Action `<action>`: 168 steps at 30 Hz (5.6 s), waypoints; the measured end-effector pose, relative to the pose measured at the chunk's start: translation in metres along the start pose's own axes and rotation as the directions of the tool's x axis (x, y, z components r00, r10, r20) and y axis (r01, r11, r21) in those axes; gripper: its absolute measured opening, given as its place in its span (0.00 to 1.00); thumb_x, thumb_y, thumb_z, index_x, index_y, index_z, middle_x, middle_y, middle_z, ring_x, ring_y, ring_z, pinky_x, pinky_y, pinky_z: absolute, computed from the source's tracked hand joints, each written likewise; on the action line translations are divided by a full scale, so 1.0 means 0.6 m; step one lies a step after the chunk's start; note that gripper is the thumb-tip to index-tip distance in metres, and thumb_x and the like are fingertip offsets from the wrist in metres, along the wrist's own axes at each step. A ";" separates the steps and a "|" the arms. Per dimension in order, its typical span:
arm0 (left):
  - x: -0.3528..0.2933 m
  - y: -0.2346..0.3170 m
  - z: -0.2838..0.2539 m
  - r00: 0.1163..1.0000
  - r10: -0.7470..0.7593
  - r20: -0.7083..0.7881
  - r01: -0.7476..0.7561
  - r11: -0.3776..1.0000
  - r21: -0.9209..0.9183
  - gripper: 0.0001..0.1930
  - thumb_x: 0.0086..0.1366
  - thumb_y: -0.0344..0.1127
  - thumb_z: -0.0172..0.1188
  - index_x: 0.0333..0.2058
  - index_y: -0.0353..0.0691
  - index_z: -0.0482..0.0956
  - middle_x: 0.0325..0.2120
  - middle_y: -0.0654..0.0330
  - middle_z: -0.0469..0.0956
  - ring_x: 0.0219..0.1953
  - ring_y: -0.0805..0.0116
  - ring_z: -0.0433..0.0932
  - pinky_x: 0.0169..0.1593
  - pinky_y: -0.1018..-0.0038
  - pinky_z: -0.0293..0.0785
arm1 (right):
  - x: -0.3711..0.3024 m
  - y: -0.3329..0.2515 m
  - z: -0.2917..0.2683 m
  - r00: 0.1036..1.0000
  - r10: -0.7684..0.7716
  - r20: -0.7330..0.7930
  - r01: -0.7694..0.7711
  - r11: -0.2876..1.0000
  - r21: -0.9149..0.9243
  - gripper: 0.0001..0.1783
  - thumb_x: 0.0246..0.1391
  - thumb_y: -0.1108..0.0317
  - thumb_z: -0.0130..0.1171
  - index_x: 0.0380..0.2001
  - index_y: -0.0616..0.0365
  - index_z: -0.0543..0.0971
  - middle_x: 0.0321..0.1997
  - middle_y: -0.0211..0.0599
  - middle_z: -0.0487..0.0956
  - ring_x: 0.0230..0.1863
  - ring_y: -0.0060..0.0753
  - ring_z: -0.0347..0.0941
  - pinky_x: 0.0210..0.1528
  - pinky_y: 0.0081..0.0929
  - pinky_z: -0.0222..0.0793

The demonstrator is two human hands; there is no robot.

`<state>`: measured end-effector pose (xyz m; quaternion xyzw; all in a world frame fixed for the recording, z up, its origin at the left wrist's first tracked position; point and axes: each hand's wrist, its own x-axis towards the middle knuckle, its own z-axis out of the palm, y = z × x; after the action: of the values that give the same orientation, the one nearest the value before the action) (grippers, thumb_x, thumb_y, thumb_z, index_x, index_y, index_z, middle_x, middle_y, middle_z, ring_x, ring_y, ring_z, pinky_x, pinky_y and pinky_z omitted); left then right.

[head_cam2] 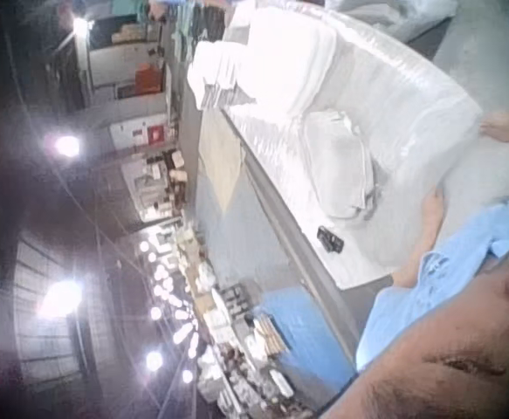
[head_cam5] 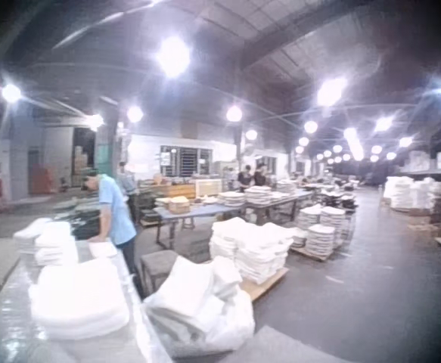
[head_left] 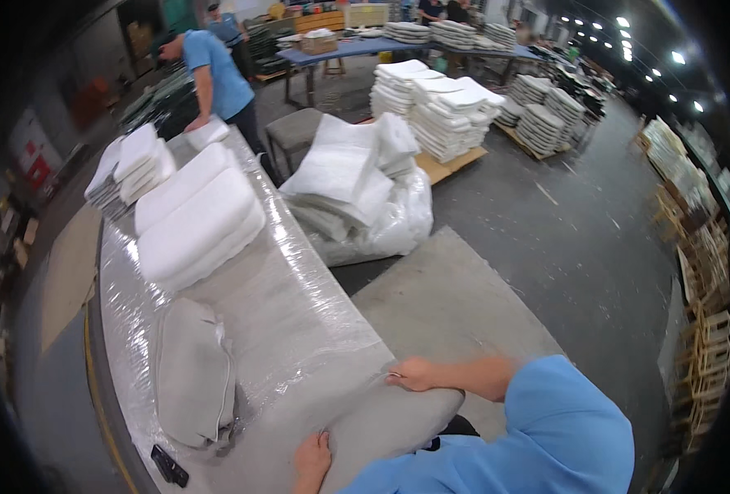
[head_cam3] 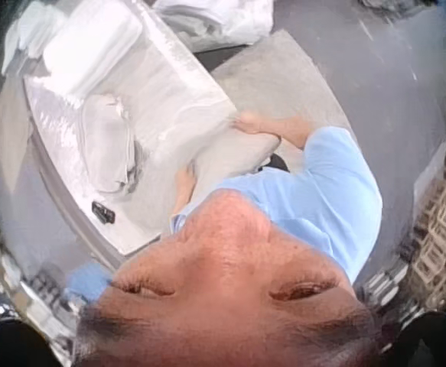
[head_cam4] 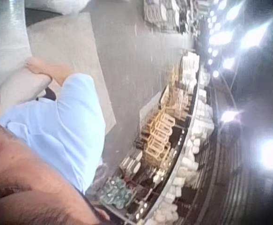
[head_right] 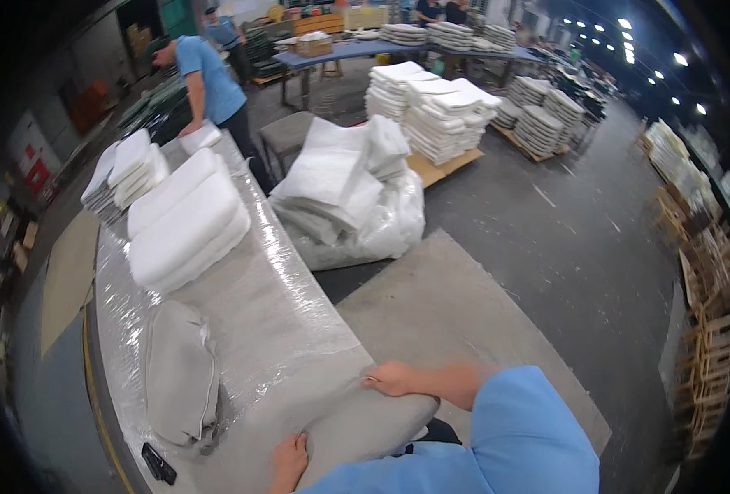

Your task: The person inserts white foam inserts into grey fabric cushion covers at a workbench. They align the foam, tuck it into the cover, and zip the closure. Completed cushions are stacked on a nearby pallet.

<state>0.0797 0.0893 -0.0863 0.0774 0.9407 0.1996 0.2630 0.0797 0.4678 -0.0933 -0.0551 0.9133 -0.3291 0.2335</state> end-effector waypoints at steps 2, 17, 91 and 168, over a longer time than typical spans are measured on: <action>0.000 -0.005 0.009 0.997 -0.013 -0.076 0.013 1.000 -0.004 0.20 0.74 0.51 0.54 0.37 0.38 0.80 0.31 0.43 0.83 0.36 0.38 0.81 0.41 0.46 0.75 | -0.004 -0.012 0.001 0.999 0.033 -0.015 -0.034 0.998 -0.043 0.25 0.72 0.42 0.47 0.42 0.54 0.79 0.36 0.57 0.83 0.39 0.67 0.79 0.44 0.61 0.72; 0.027 0.015 0.013 0.983 0.059 -0.171 -0.037 0.991 0.130 0.23 0.77 0.56 0.46 0.36 0.43 0.79 0.30 0.47 0.84 0.34 0.41 0.83 0.38 0.46 0.76 | 0.011 0.005 -0.010 0.995 0.085 -0.050 -0.092 0.983 -0.157 0.26 0.70 0.41 0.48 0.39 0.53 0.80 0.34 0.55 0.84 0.39 0.66 0.81 0.43 0.60 0.75; 0.113 0.300 -0.177 0.916 0.387 0.103 -0.225 0.712 -0.665 0.33 0.79 0.59 0.48 0.54 0.29 0.81 0.41 0.54 0.86 0.42 0.65 0.83 0.50 0.67 0.78 | -0.221 -0.253 -0.026 0.802 0.050 -0.596 0.573 0.220 0.790 0.32 0.66 0.61 0.65 0.68 0.52 0.65 0.55 0.30 0.74 0.58 0.30 0.72 0.60 0.41 0.71; 0.117 0.317 0.084 0.955 0.293 0.037 -0.295 0.944 0.146 0.22 0.76 0.55 0.49 0.36 0.42 0.81 0.32 0.45 0.84 0.38 0.41 0.84 0.42 0.46 0.77 | -0.128 0.003 0.138 0.854 0.518 -0.043 0.331 -0.480 0.812 0.18 0.70 0.55 0.55 0.53 0.56 0.80 0.51 0.35 0.85 0.45 0.36 0.83 0.53 0.40 0.80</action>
<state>0.0543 0.2964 -0.0791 0.2378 0.9290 0.1646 0.2308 0.1860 0.4407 -0.1204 0.3522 0.1896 -0.9156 -0.0417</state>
